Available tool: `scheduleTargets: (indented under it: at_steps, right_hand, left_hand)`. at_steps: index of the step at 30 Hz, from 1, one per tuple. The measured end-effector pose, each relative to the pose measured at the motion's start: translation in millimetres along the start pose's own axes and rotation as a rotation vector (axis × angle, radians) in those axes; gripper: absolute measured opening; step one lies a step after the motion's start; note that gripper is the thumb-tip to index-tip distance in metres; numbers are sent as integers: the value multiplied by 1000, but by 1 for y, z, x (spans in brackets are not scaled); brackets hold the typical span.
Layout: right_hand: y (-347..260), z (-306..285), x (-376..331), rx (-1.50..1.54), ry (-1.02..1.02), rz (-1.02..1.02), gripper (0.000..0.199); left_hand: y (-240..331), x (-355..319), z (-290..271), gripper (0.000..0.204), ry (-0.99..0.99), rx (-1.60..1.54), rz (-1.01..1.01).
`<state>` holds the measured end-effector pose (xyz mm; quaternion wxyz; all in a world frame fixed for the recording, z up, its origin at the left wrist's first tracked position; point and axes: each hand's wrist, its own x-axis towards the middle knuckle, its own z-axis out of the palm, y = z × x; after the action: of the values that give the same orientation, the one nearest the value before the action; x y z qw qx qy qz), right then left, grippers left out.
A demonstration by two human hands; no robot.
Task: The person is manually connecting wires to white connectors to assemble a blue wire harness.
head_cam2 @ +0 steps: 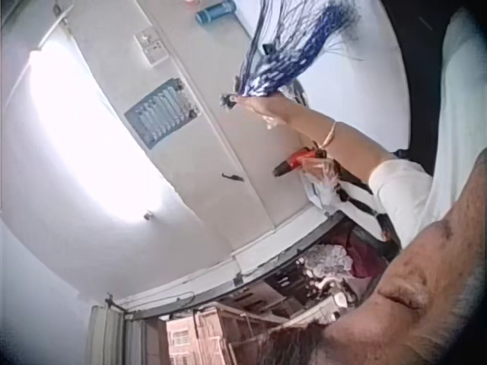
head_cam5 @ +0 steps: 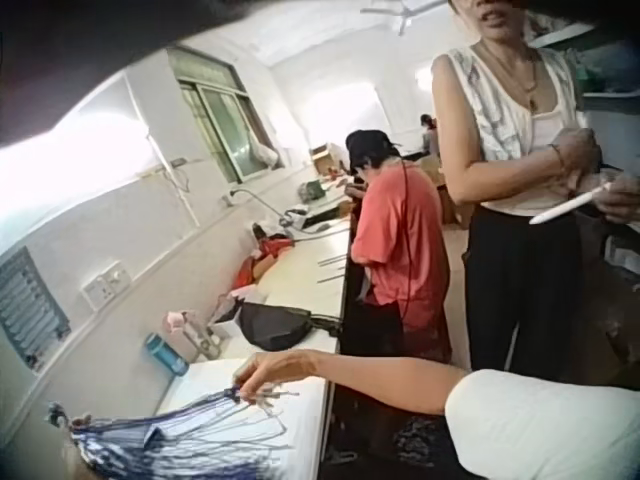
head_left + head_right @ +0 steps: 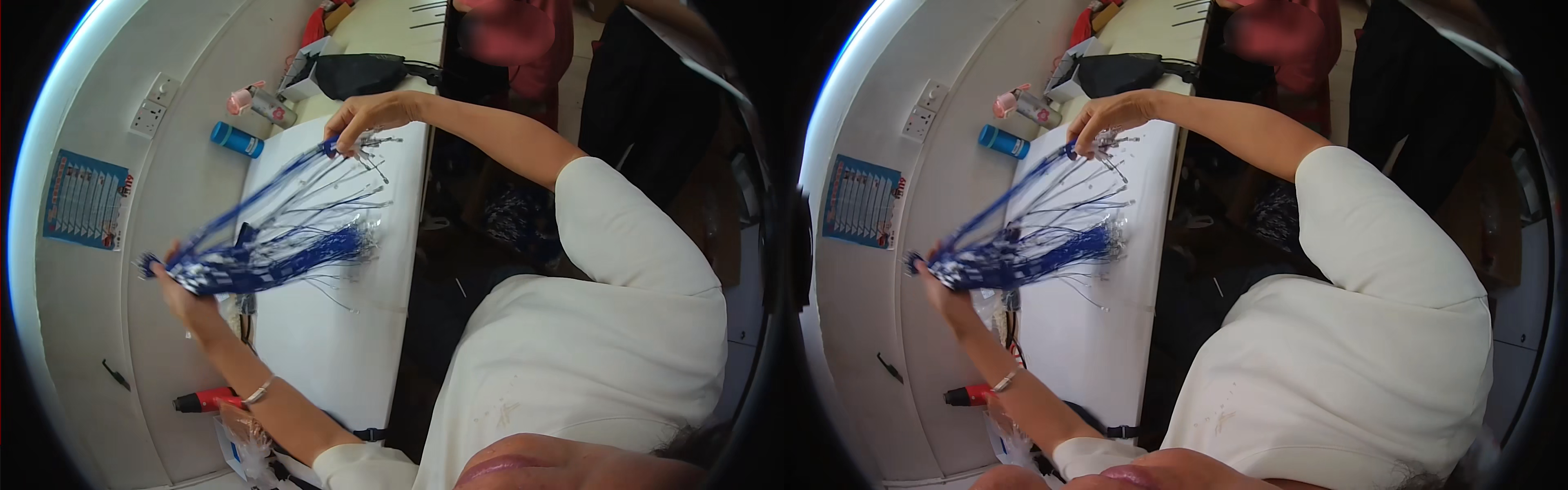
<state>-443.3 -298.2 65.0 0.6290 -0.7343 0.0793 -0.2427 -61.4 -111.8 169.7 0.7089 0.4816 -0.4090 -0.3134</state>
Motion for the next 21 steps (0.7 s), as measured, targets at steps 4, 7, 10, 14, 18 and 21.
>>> scheduleTargets:
  at_steps: [4, 7, 10, 14, 18, 21]
  right_hand:
    - [53, 28, 9, 55, -60, 213, 18]
    - [91, 53, 30, -192, 69, 188, 17]
    - [101, 67, 44, -351, 119, 144, 17]
    - [77, 79, 54, -589, 160, 30, 16]
    - [65, 82, 57, -311, 211, 67, 16]
    - [64, 88, 61, -192, 229, 77, 17]
  left_hand:
    - [-99, -59, -77, 41, 319, 41, -372]
    - [-119, -63, -92, 39, 417, 328, -385]
    - [-126, -73, -84, 36, 496, 917, -68]
    - [-123, -73, -61, 35, 209, 1058, 218]
    - [-145, -78, 34, 35, -276, 1040, 109]
    - [-165, -78, 55, 31, -240, 935, -142]
